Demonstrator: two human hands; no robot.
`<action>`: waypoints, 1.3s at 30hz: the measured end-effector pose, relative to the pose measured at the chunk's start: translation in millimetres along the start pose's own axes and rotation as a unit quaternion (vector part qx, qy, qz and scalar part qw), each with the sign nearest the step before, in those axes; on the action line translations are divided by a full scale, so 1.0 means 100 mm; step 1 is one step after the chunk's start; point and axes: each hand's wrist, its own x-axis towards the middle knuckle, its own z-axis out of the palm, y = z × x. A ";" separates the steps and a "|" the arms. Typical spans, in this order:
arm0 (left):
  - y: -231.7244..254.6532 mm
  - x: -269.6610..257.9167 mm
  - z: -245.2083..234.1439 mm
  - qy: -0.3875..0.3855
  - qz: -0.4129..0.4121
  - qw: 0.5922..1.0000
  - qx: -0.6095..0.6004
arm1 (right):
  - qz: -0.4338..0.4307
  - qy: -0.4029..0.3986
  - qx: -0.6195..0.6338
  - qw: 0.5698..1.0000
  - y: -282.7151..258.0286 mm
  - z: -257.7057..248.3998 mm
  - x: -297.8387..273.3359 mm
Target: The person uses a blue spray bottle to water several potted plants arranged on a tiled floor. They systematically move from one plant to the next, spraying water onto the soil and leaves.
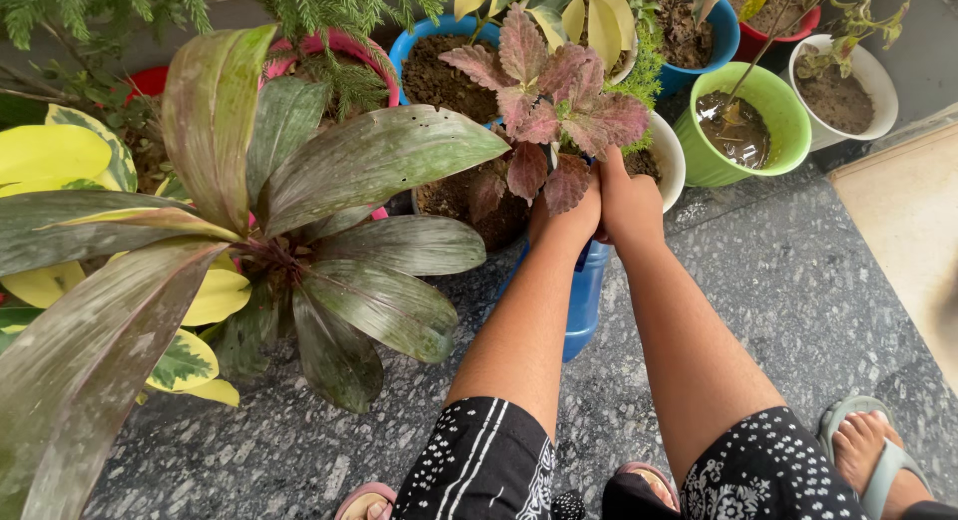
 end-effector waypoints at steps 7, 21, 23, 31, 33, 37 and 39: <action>0.01 0.00 -0.01 -0.008 0.010 1.000 -0.003 | -0.008 0.018 -0.020 1.000 0.04 0.02 0.04; 0.00 0.02 0.00 0.009 0.005 1.000 0.006 | -0.033 0.018 -0.016 0.999 0.09 0.04 0.12; 0.03 -0.01 -0.03 0.010 0.008 1.000 0.017 | -0.035 0.020 -0.026 0.999 0.10 0.05 0.14; 0.06 -0.05 -0.08 -0.016 0.005 1.000 0.013 | -0.030 0.001 0.014 0.999 0.02 0.02 0.01; 0.04 -0.01 -0.05 -0.023 0.005 1.000 0.013 | -0.002 -0.018 0.031 0.999 -0.03 -0.01 -0.04; -0.02 0.08 0.01 -0.017 0.036 0.999 0.012 | -0.002 -0.031 0.042 0.999 -0.04 -0.03 -0.09; -0.03 0.08 0.02 -0.016 0.039 0.999 0.014 | -0.006 -0.023 0.033 0.999 -0.03 -0.02 -0.07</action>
